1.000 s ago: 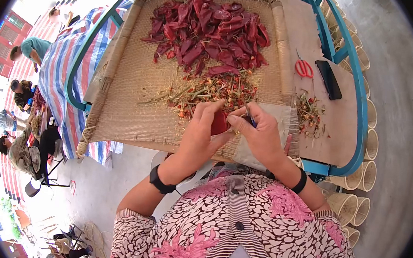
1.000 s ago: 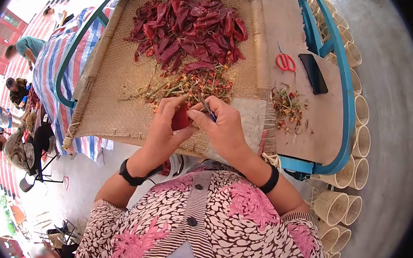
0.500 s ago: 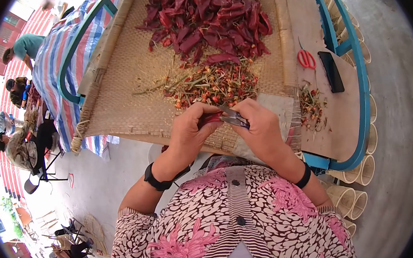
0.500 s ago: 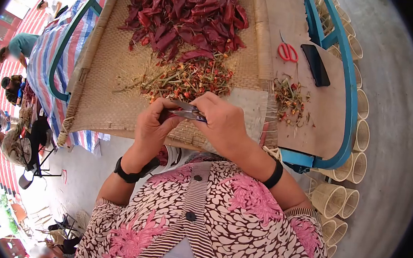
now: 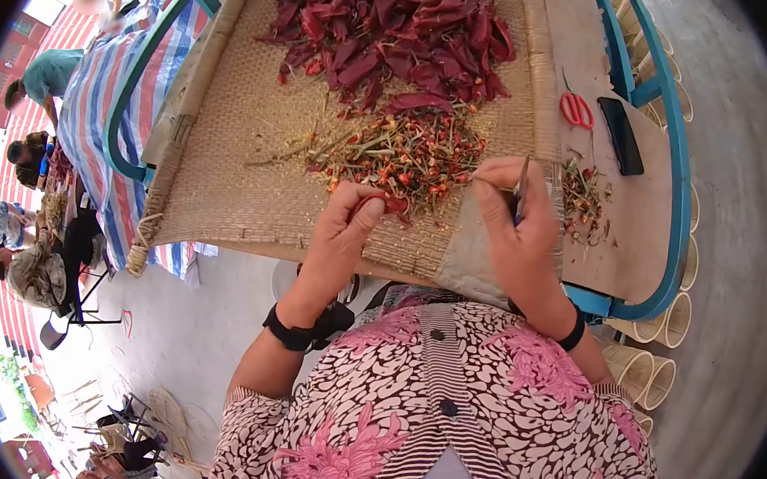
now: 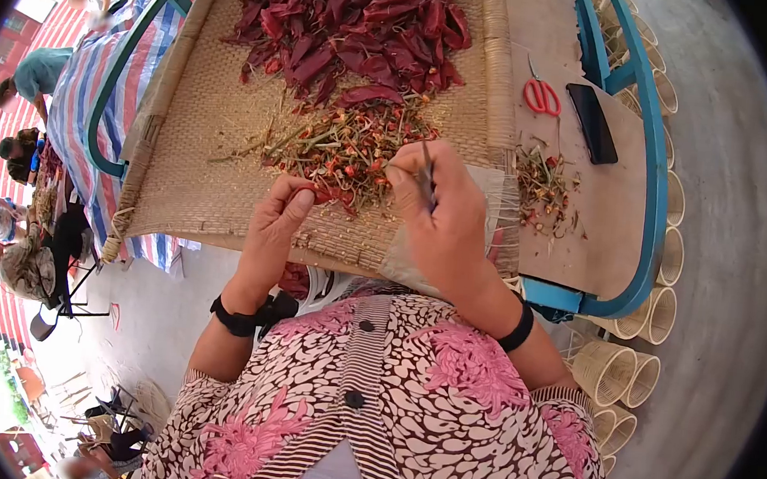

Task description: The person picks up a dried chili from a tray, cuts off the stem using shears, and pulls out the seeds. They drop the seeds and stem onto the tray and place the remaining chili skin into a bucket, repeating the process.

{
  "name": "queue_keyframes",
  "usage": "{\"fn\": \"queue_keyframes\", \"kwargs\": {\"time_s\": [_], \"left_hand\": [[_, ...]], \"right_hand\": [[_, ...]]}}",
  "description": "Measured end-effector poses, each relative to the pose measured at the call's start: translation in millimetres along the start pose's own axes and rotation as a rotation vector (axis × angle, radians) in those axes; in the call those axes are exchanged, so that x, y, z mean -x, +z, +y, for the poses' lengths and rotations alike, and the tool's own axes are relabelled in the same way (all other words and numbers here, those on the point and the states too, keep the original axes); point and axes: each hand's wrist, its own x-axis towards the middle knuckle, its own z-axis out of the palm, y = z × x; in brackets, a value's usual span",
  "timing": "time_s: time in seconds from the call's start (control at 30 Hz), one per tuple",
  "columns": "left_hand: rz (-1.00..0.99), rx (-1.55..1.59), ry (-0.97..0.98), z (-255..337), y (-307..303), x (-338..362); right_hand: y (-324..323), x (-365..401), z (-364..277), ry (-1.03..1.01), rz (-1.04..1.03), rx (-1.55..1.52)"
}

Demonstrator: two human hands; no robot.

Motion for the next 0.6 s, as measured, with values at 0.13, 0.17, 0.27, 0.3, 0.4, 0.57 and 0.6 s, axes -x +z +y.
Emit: {"fn": "queue_keyframes", "kwargs": {"time_s": [0.13, 0.17, 0.27, 0.3, 0.4, 0.57, 0.6], "left_hand": [[0.036, 0.110, -0.042, 17, 9, 1], [0.026, 0.119, -0.047, 17, 8, 0], [-0.009, 0.047, -0.041, 20, 1, -3], [-0.021, -0.042, -0.023, 22, -5, -7], [0.006, -0.421, -0.013, 48, -16, -22], [0.097, -0.852, 0.224, 76, -14, -76], [0.074, -0.966, 0.246, 69, -14, -95]], "right_hand": [[-3, -6, 12, 0.180, -0.055, 0.243], [-2, -8, 15, 0.196, -0.058, 0.359], [-1, -10, 30, 0.021, 0.002, 0.458], [0, -10, 32, 0.053, 0.013, 0.416], [1, -9, 31, 0.194, 0.040, 0.193], [2, -10, 21, 0.434, 0.004, -0.209], [3, -9, 21, 0.458, -0.002, -0.255]]}}
